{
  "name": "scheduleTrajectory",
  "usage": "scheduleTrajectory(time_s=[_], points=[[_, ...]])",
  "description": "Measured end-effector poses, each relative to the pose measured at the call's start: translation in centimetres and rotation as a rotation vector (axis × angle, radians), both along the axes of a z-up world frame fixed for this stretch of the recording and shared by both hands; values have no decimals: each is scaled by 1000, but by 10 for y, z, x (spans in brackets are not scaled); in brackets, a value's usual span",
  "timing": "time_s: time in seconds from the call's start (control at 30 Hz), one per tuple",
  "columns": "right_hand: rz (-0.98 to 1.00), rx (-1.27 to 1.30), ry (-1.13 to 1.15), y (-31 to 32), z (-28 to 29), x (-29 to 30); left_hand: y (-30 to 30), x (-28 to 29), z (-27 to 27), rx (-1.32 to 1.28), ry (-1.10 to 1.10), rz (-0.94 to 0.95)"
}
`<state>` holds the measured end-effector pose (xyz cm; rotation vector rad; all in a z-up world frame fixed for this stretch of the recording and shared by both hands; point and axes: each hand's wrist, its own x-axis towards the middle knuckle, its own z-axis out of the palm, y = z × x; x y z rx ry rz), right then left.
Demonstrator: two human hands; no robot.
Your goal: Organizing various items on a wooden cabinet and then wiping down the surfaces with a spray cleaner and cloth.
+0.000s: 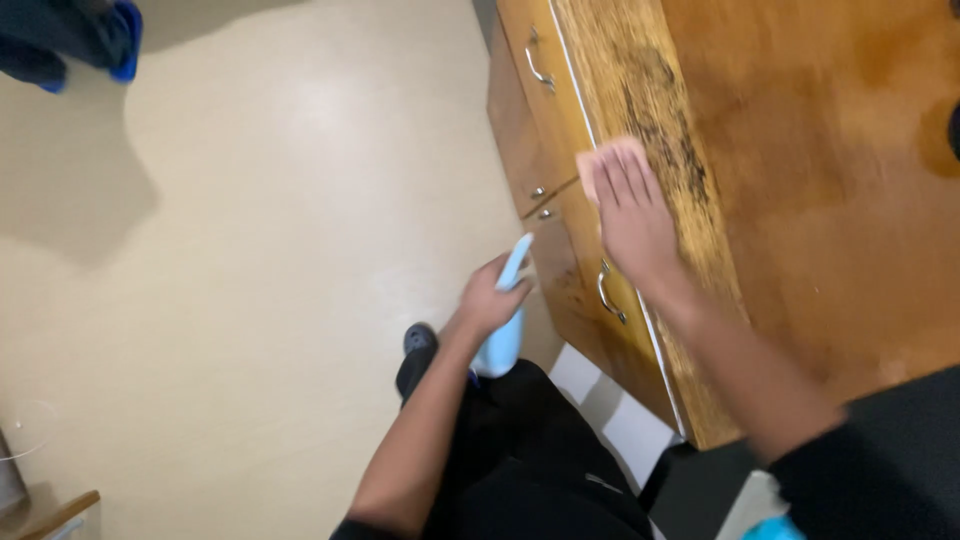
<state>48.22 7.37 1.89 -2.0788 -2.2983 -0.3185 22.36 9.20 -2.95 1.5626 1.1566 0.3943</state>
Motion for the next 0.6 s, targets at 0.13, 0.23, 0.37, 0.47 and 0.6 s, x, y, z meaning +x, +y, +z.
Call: scheduleTrajectory(time_s=[0.13,0.23,0.37,0.47,0.6], points=[[-109,-26,-86,-30,-5,-27,56,66,7,-81,189,-41],[-236,-55,205,-35,2,-39,78,88,6,-36,331,-161],[-159,-184,-172,-19,-3,-33,101,94,-5,159,182,-70],[-45,-430,-609,23,0,-39,104,73,-32,154,193,-143],[-24,-487,-898,117,-1,-34,110,31,-52,127,201,-105]])
